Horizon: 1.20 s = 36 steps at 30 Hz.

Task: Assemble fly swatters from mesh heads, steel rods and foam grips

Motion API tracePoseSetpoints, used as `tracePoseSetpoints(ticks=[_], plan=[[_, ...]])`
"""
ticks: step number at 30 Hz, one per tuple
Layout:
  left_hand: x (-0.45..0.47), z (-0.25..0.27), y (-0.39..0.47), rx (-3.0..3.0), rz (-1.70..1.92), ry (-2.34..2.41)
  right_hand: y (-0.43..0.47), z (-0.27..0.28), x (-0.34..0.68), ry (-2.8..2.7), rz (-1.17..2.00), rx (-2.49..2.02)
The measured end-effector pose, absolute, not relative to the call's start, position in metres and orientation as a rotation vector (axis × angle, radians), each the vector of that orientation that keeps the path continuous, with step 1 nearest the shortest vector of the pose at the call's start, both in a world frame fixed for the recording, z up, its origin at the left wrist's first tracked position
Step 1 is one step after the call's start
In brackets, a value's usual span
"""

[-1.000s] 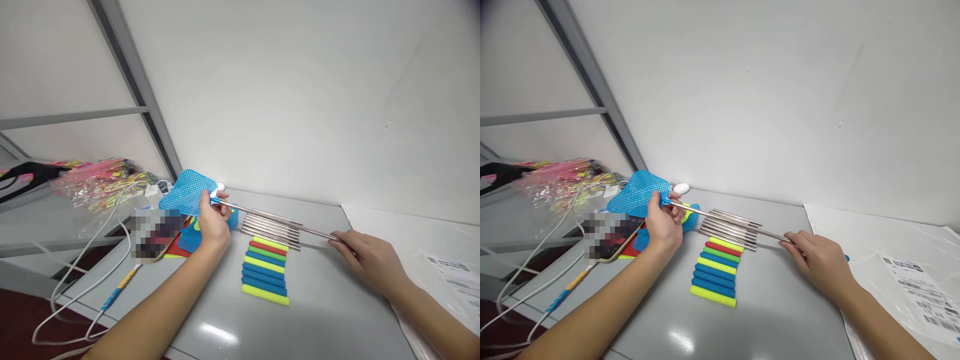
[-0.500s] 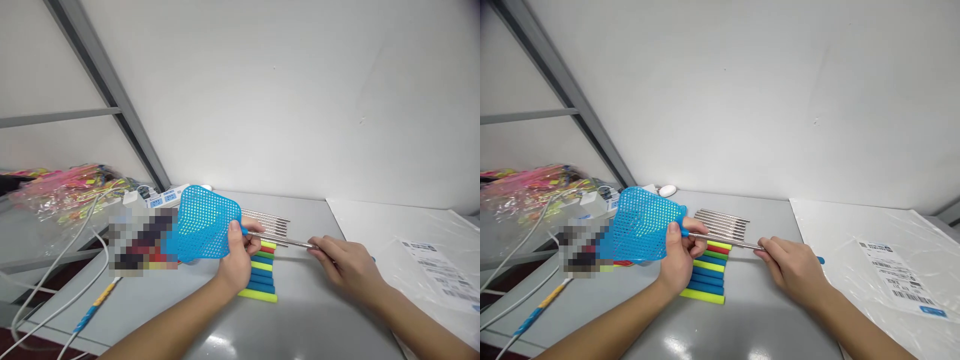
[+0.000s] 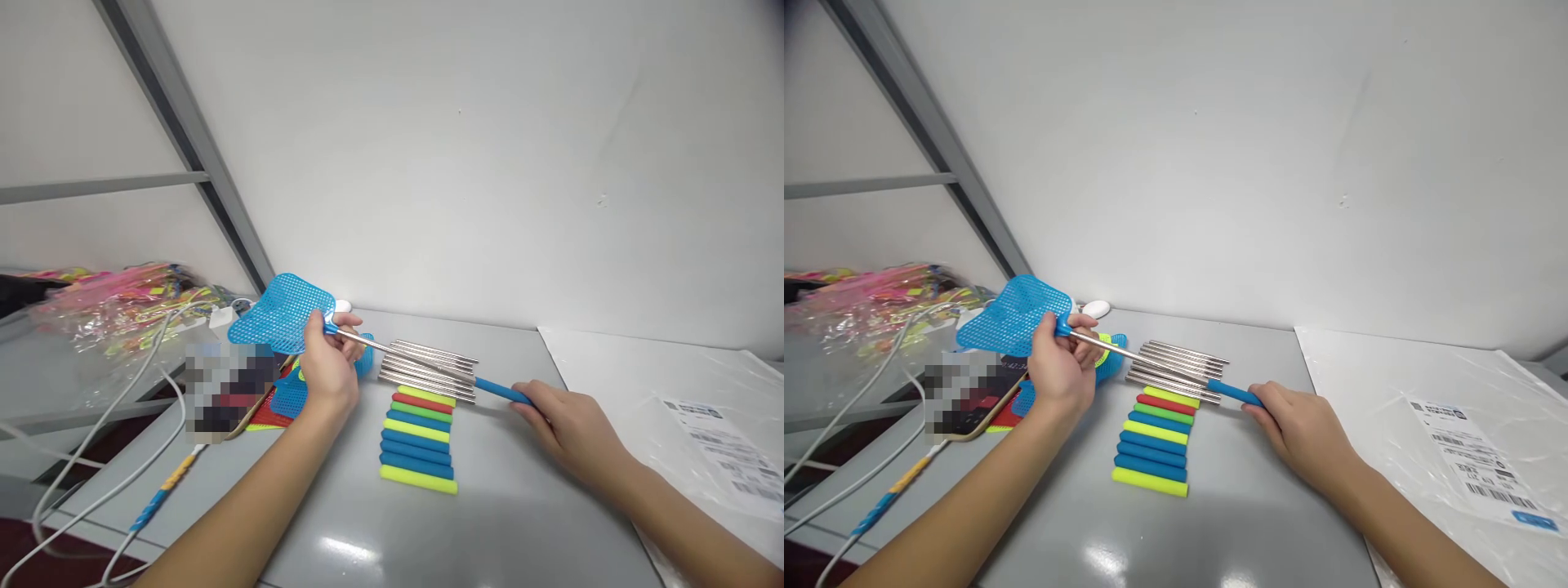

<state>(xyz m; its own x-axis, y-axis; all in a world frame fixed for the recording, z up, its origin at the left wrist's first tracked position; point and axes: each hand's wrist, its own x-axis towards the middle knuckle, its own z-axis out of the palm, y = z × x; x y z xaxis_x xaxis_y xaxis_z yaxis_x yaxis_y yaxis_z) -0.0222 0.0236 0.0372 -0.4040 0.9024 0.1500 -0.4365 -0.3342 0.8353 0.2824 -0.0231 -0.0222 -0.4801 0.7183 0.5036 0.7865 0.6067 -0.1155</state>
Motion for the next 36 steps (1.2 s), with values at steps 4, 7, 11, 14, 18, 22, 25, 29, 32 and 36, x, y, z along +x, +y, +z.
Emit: tracePoseSetpoints(ticks=[4, 7, 11, 14, 18, 22, 25, 29, 32, 36], plan=[[-0.027, 0.036, 0.029, 0.854, 1.787, 0.923, -0.028, -0.021, 0.278, -2.303, -0.145, -1.141], [-0.022, 0.029, 0.028, 0.848, 1.812, 0.944, -0.033, -0.015, 0.274, -2.210, -0.137, -1.119], [0.003, 0.012, 0.009, 0.846, 1.670, 0.959, -0.041, -0.007, 0.265, -2.180, -0.165, -1.091], [0.027, 0.002, -0.015, 0.954, 1.468, 0.940, -0.048, -0.008, 0.253, -2.235, -0.131, -1.030], [0.039, -0.001, -0.036, 1.058, 1.467, 0.946, -0.050, -0.014, 0.246, -2.225, -0.049, -0.990], [0.035, -0.002, -0.035, 1.220, 1.461, 0.996, -0.040, -0.018, 0.253, -2.243, 0.108, -1.013], [0.033, -0.003, -0.035, 1.362, 1.453, 0.987, -0.037, -0.016, 0.259, -2.246, 0.381, -1.085], [0.034, -0.002, -0.039, 1.383, 1.471, 0.959, -0.042, -0.008, 0.261, -2.097, 1.160, -1.131], [0.033, -0.002, -0.042, 1.394, 1.469, 0.919, -0.044, -0.004, 0.260, -1.979, 1.551, -1.050], [0.033, -0.001, -0.038, 1.349, 1.464, 0.925, -0.043, -0.007, 0.260, -2.131, 0.889, -1.166]])
